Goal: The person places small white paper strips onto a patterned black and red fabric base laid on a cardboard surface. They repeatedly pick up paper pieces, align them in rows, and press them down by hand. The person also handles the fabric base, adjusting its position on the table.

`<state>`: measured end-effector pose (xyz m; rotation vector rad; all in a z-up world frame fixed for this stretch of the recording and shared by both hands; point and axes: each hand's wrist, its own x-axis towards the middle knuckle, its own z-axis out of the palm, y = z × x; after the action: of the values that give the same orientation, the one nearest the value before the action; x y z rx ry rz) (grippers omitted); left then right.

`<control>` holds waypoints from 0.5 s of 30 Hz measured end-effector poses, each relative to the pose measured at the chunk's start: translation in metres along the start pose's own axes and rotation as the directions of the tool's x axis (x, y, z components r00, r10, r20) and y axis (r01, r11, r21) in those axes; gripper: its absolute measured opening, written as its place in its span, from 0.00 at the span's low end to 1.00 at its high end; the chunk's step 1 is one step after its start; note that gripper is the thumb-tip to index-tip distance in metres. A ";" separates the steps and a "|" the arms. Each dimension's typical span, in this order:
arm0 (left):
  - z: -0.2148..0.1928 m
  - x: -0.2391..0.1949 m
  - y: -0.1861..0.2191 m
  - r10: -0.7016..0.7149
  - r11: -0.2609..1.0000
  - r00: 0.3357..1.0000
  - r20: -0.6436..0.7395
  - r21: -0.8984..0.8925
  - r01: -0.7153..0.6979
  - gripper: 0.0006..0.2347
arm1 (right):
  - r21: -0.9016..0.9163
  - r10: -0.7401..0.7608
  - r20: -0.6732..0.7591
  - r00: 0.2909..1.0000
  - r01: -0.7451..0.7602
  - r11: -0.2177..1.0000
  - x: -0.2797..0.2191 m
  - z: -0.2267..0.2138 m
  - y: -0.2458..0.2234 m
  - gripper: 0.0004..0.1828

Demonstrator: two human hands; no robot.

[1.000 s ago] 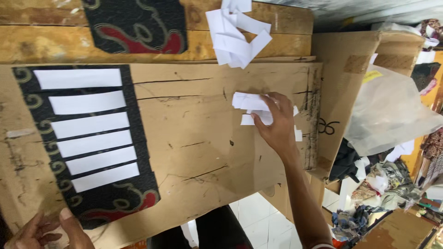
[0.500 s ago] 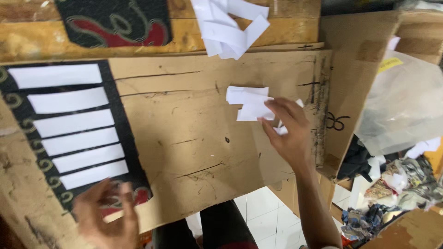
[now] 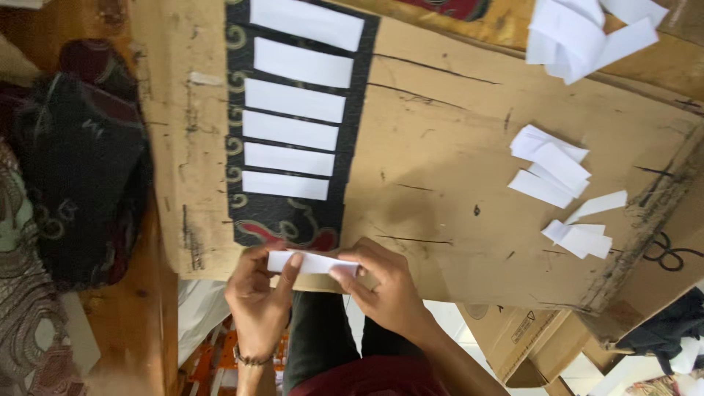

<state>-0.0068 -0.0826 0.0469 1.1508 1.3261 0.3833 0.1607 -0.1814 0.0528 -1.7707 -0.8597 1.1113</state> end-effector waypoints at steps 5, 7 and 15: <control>-0.016 0.019 -0.006 0.021 1.000 0.997 -0.079 0.008 -0.021 0.13 | 0.176 0.118 -0.059 0.991 -0.106 0.979 0.010 0.035 0.010 0.08; -0.018 0.023 -0.006 -0.020 0.997 0.997 -0.077 -0.080 0.013 0.13 | 0.268 0.173 -0.070 0.982 -0.149 0.952 0.013 0.042 0.009 0.10; -0.019 0.035 -0.008 0.091 0.994 0.990 -0.106 0.064 -0.084 0.14 | 0.004 0.017 -0.108 0.994 -0.017 1.000 0.022 0.051 -0.003 0.13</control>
<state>-0.0167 -0.0505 0.0238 1.2557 1.3923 0.4792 0.1215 -0.1456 0.0360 -1.8214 -0.7784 1.0170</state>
